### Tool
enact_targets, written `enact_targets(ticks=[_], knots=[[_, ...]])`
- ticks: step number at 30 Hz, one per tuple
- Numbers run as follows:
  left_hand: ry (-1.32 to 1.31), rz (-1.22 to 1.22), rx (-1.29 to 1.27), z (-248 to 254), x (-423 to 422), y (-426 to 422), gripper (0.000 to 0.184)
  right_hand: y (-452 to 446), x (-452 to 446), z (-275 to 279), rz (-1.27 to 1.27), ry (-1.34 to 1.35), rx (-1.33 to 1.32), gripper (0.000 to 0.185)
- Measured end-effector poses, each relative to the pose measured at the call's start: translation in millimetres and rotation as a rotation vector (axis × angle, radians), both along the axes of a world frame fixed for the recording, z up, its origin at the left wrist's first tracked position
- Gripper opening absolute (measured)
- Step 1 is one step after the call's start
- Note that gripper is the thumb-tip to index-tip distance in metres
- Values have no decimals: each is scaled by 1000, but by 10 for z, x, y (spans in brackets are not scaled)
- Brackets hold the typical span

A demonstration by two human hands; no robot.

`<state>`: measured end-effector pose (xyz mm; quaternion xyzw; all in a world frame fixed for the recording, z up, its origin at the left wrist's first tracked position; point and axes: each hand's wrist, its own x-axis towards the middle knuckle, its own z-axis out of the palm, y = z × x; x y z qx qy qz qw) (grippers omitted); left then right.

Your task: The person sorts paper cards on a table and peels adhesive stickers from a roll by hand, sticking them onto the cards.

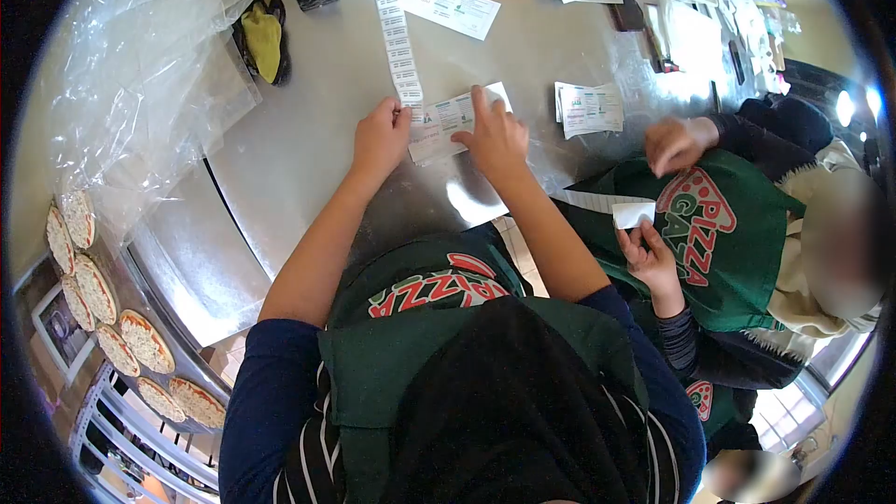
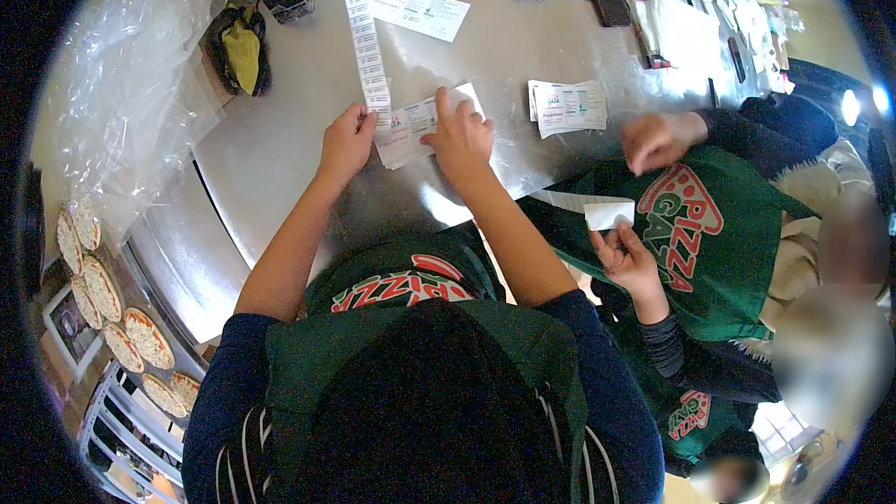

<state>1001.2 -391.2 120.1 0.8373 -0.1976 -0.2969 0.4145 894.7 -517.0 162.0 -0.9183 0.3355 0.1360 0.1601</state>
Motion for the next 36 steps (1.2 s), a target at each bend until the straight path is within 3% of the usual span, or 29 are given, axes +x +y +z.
enact_targets(ticks=[3,6,7,8,9,14,18,21,24,25,27,29,31,33,36], knots=[[35,9,-51,-60,40,29,22,-166,-70,-95,-90,-20,-280,69],[167,44,-154,-72,43,66,20,-372,-132,-75,-233,-165,-67,62],[337,112,-199,-13,56,68,18,-443,-137,-103,-235,-165,-69,62],[507,180,-244,51,73,63,17,-522,-163,-151,-320,-208,84,52],[506,181,-246,80,89,58,17,-584,-188,-174,-401,-250,239,43],[559,349,-395,188,257,161,13,-683,-275,-77,-388,-309,158,25],[527,413,-431,254,401,197,14,-771,-258,85,-156,-466,-8,18],[501,466,-478,230,457,220,14,-902,-135,285,-71,-470,68,14],[527,488,-495,258,483,217,14,-1104,38,380,-194,-386,653,14],[542,509,-463,279,484,222,14,-1148,121,388,-190,-388,654,14],[555,532,-433,294,502,204,13,-1214,326,404,-436,-533,779,9],[593,582,-487,302,529,208,13,-1279,584,229,-487,-577,784,11],[604,584,-469,287,546,210,14,-1323,800,-79,-615,-550,567,14],[619,567,-452,278,596,159,14,-1393,952,-660,-760,-586,532,18],[637,559,-462,280,610,144,14,-1286,1053,-697,-709,-595,381,17]])
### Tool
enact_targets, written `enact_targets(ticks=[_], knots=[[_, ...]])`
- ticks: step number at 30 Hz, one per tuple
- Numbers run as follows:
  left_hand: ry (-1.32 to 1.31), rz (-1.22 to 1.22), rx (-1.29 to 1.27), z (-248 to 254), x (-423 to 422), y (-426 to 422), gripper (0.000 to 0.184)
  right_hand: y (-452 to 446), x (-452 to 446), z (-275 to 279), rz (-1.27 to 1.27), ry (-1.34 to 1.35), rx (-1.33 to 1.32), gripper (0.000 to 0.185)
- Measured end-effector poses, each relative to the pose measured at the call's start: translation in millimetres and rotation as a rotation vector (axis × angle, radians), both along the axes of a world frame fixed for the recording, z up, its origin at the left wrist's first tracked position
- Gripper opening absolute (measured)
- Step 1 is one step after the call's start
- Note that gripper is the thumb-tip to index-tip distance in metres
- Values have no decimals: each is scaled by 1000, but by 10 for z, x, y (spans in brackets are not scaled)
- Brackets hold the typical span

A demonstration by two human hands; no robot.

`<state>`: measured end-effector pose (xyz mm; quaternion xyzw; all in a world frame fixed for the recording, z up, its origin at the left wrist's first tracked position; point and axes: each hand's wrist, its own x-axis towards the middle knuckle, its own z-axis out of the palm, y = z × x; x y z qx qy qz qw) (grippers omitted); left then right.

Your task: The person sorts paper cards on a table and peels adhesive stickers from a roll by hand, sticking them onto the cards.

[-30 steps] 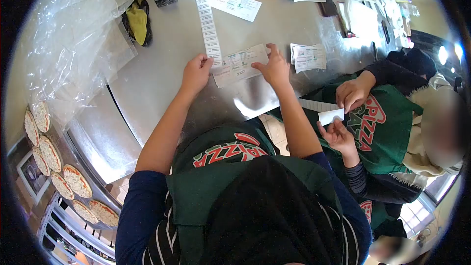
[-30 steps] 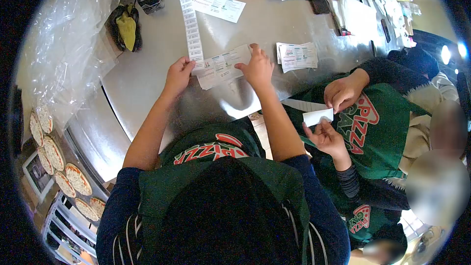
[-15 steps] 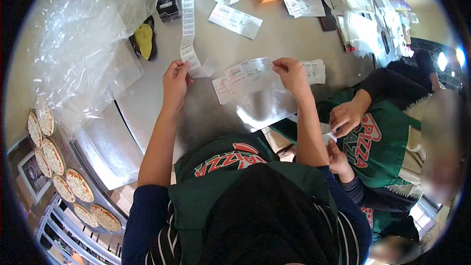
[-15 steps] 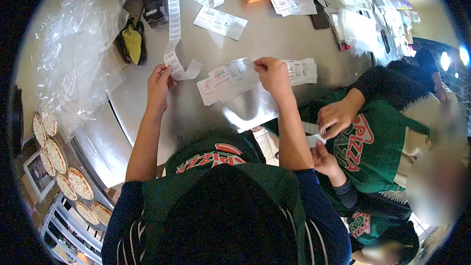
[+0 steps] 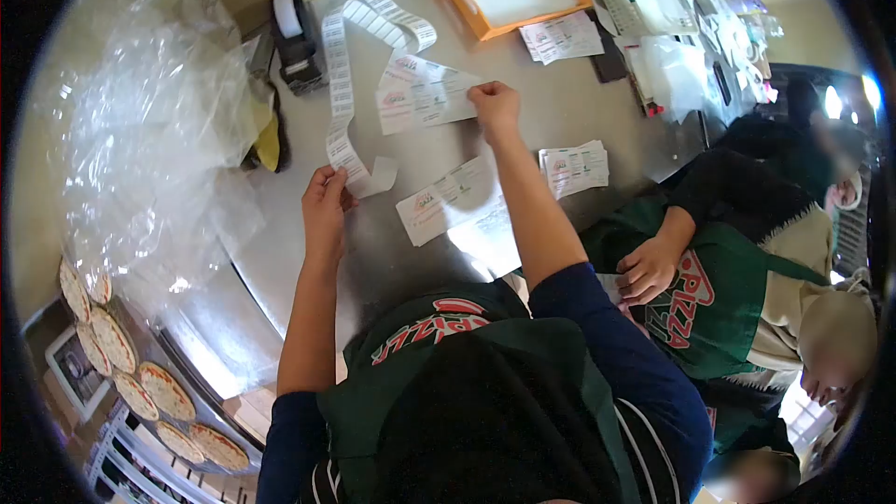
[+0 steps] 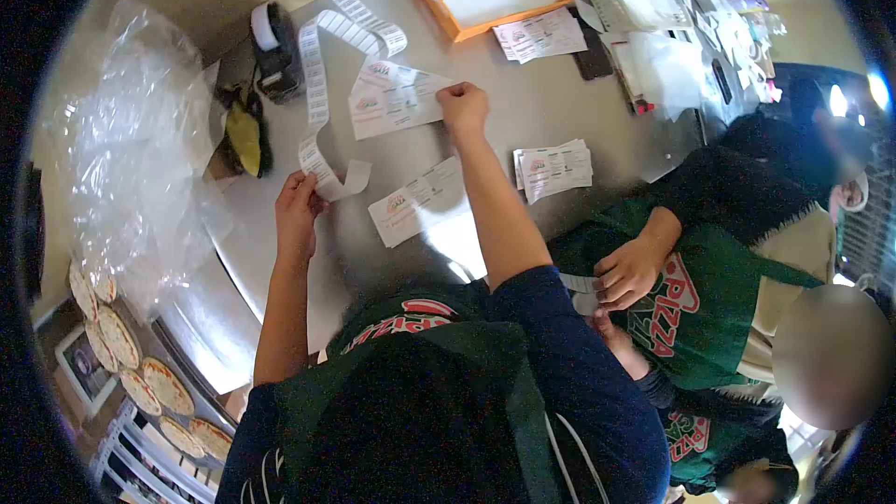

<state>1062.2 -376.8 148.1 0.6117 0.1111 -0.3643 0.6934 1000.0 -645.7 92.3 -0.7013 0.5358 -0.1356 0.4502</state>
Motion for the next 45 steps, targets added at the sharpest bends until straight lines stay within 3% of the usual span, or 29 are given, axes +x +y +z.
enact_targets(ticks=[3,6,11,13,14,16,17,19,22,26,31,35,41,43,45], knots=[[-3,-17,21,24,34,-20,14,-174,-124,147,-34,-194,-49,20],[11,17,-3,116,35,-26,14,-648,-370,485,-122,-221,11,29],[58,-83,-61,202,-3,-158,12,-1673,-465,728,-21,54,-343,42],[51,-111,-85,212,-67,-236,13,-1740,-459,761,-11,211,-822,33],[44,-136,-108,221,-83,-284,14,-1733,-475,757,-13,208,-822,33],[16,-187,-74,268,-117,-401,14,-1306,-351,1027,118,-84,-584,33],[-7,-234,-36,295,-136,-439,14,-1043,-323,1071,279,-258,-429,29],[8,-228,-57,352,-191,-513,12,-158,-314,1385,470,-327,-217,17],[5,-241,-124,513,-257,-555,12,680,-439,1414,775,-410,-411,23],[17,-200,-183,568,-340,-507,17,935,-608,1299,771,-310,-616,25],[92,-228,-93,670,-480,-470,13,1053,-779,1391,781,-228,-677,25],[50,-288,-154,445,-551,-427,12,1131,-877,1361,749,-168,-696,22],[1,-244,-22,238,-562,-435,12,1116,-989,1288,793,-190,-776,14],[-557,-165,300,67,-491,-408,14,1004,-1052,1193,624,-354,-318,11],[-597,-219,346,92,-513,-341,14,883,-1132,1137,614,-234,-181,9]])
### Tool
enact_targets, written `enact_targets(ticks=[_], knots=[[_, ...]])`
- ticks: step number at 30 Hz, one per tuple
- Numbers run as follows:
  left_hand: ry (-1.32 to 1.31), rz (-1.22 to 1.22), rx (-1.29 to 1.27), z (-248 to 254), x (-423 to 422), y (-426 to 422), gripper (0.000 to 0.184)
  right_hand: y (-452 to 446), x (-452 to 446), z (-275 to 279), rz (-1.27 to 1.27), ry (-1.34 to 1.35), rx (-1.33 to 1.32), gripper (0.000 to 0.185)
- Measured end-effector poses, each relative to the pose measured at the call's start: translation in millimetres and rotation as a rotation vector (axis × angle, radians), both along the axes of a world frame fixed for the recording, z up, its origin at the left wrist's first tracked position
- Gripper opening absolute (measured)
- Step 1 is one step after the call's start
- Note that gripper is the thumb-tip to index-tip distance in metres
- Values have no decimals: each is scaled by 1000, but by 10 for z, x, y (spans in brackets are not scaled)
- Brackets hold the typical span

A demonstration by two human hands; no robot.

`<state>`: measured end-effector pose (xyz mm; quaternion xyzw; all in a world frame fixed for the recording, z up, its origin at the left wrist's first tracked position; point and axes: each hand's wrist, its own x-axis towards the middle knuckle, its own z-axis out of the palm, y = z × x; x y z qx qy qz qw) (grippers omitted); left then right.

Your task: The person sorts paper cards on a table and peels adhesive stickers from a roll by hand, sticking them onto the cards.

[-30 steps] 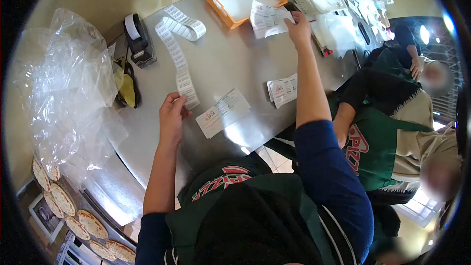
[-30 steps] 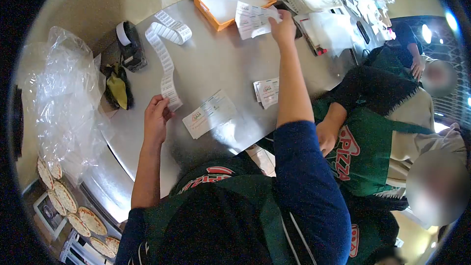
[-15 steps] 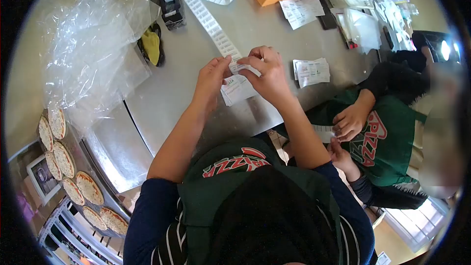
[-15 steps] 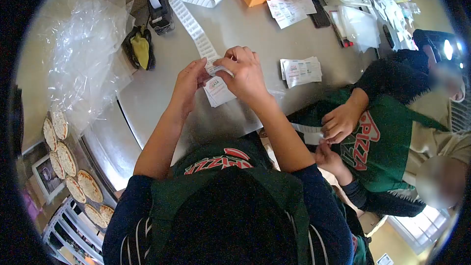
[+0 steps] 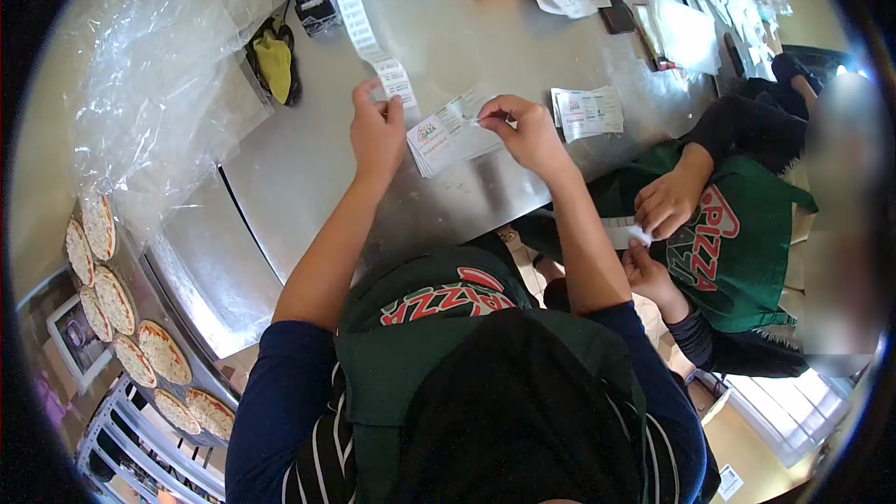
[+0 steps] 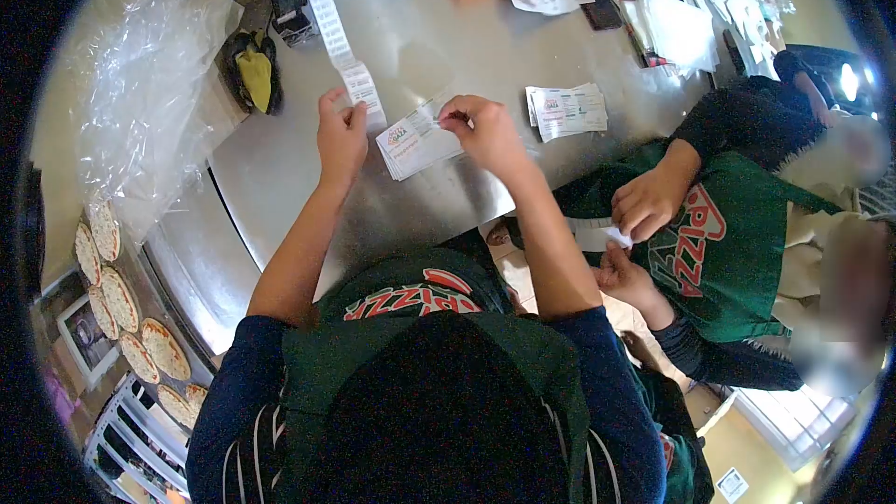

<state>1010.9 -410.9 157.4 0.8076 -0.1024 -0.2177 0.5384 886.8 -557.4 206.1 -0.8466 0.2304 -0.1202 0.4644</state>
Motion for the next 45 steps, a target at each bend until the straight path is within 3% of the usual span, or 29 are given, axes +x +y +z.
enact_targets(ticks=[2,4,5,9,15,19,22,24,27,28,30,32,33,36,38,40,42,43,45], knots=[[-32,-49,58,-1,-75,59,17,-125,-14,-202,131,163,1,7],[-489,-309,155,-133,-183,112,18,-158,39,-284,213,168,-66,17],[-554,-477,290,-198,-209,149,17,-161,64,-329,253,227,-66,27],[-552,-476,314,-291,-311,169,18,-136,118,-489,345,305,-155,49],[-638,-486,308,-250,-360,146,33,-95,121,-648,349,397,-258,48],[-576,-469,451,-225,-416,59,42,12,130,-668,346,396,-368,48],[-551,-466,521,-251,-422,-1,43,189,162,-599,289,561,-606,49],[-542,-463,546,-251,-415,-33,43,283,197,-508,25,698,-890,57],[-551,-447,512,-238,-371,-3,42,79,164,-490,-147,603,-696,60],[-506,-443,467,-253,-341,28,41,-22,143,-554,-149,601,-698,60],[-461,-444,421,-342,-255,107,40,-208,73,-740,-168,476,-299,50],[1,-255,11,-517,-124,186,39,-321,47,-758,-225,464,-197,44],[-4,-254,9,-492,-51,222,39,-351,75,-728,-281,451,-94,38],[28,-103,-194,-382,70,331,42,-389,81,-617,-298,470,-169,28],[366,135,-412,-276,110,332,43,-401,40,-600,-251,355,-284,24],[399,160,-396,-101,142,348,43,-398,52,-469,-215,235,-412,21],[562,59,-199,-52,271,401,36,-495,133,-216,-334,320,-134,17],[581,25,-254,-63,294,415,31,-645,105,-305,-396,197,29,19],[594,-44,-323,-45,285,375,27,-1028,148,-335,-484,130,-46,19]])
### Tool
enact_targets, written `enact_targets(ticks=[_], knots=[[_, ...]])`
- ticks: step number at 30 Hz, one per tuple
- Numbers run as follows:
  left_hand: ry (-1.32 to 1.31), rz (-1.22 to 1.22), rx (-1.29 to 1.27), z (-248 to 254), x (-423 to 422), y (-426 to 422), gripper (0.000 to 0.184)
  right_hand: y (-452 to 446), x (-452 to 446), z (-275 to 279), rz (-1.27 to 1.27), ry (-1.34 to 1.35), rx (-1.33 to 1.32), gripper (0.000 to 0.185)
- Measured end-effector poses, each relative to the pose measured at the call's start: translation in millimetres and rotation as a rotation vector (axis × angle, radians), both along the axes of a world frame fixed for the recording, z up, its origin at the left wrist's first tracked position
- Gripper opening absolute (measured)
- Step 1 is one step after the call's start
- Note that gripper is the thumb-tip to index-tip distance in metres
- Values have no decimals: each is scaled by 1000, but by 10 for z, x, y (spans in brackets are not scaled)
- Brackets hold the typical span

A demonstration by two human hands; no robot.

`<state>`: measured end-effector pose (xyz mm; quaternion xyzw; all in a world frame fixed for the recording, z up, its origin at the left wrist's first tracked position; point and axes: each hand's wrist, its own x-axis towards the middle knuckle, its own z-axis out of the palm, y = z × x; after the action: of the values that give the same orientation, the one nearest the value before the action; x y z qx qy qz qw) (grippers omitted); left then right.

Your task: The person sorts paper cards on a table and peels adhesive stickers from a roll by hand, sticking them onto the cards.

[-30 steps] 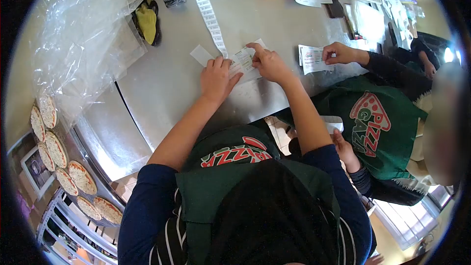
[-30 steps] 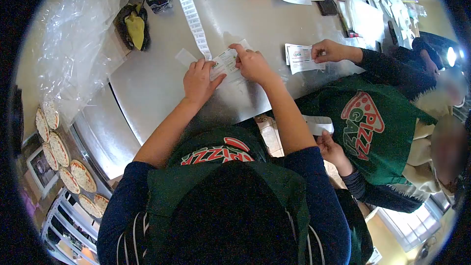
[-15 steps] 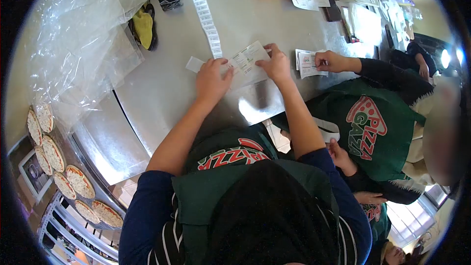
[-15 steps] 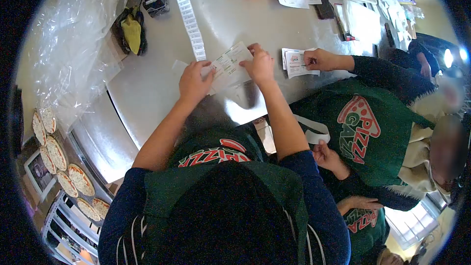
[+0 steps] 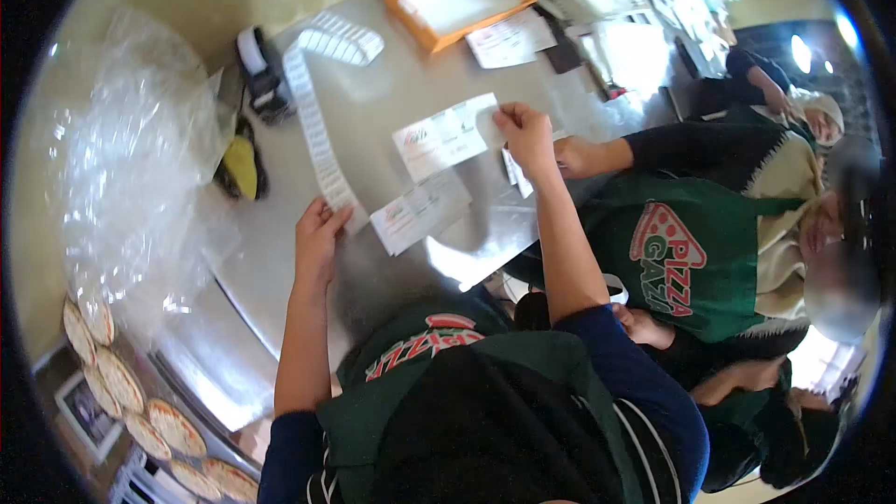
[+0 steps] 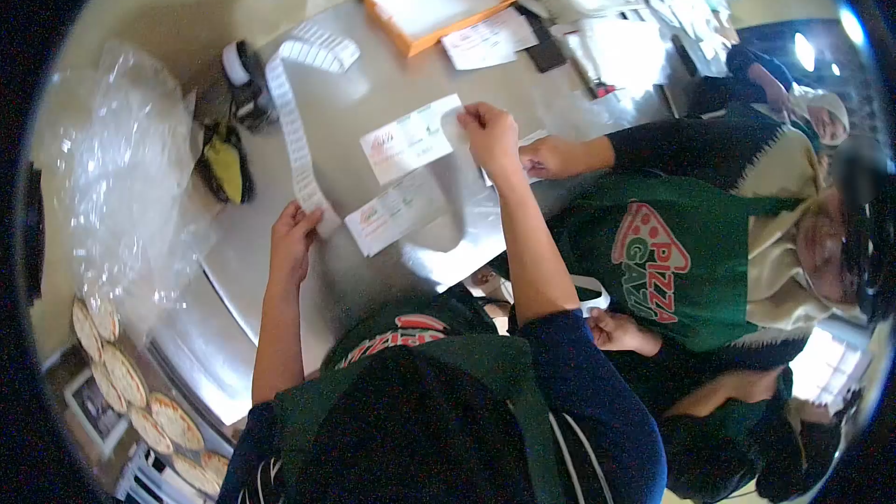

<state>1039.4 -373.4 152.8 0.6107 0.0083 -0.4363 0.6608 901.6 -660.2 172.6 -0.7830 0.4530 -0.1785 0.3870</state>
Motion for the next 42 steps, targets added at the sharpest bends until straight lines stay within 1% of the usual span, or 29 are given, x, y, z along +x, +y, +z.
enact_targets(ticks=[1,2,3,5,6,8,10,11,12,13,15,16,18,19,21,25,27,28,30,34,36,37,39,40,41,42], knots=[[38,4,-7,37,-6,-34,24,-180,59,63,-56,-34,-61,20],[77,10,-10,68,-5,-88,21,-388,111,149,-82,13,-84,24],[69,-7,-24,95,-12,-150,21,-578,166,183,-98,5,-99,24],[52,-12,-76,139,-46,-240,21,-843,244,215,-67,21,-406,29],[50,-19,-76,149,-59,-282,21,-868,259,209,-75,19,-406,29],[-39,-93,-19,178,-55,-373,21,-825,377,134,36,12,-676,31],[-61,-103,7,262,-76,-475,23,-236,471,368,295,-172,-225,29],[-28,-67,-55,307,-107,-521,23,148,474,458,408,-233,-130,26],[2,-32,-117,346,-129,-554,23,445,440,520,592,-258,-161,27],[-3,-10,-95,375,-134,-573,23,666,408,494,610,-271,-138,27],[41,-33,-180,417,-158,-570,20,978,338,465,712,-232,-321,29],[45,-21,-168,433,-150,-546,20,1041,322,451,723,-234,-307,29],[193,-48,-191,453,-151,-499,15,1148,270,450,611,-251,-297,27],[197,-44,-184,433,-173,-476,15,1189,242,482,613,-250,-288,27],[187,7,-189,401,-225,-446,15,1240,196,574,615,-191,-384,25],[105,-34,-168,453,-294,-408,16,1300,139,570,564,-183,-388,22],[79,-20,-154,440,-343,-410,16,1303,89,535,550,-134,-498,18],[83,-19,-152,429,-361,-402,16,1312,70,545,551,-131,-494,18],[136,-23,-119,383,-387,-379,15,1338,46,574,605,-69,-577,14],[114,-23,-54,238,-412,-355,16,1335,-43,577,642,-93,-583,9],[-379,14,216,202,-381,-329,17,1260,-128,508,509,-199,-195,8],[-374,17,217,220,-383,-303,17,1208,-151,484,512,-195,-193,8],[-910,-183,496,281,-417,-245,16,1079,-223,411,496,84,48,7],[-904,-187,497,194,-439,-223,16,1022,-256,287,588,173,-73,20],[-1110,-337,481,31,-476,-199,18,998,-280,170,589,177,-70,20],[-1315,-490,459,-96,-510,-182,22,998,-274,119,616,181,14,29]])
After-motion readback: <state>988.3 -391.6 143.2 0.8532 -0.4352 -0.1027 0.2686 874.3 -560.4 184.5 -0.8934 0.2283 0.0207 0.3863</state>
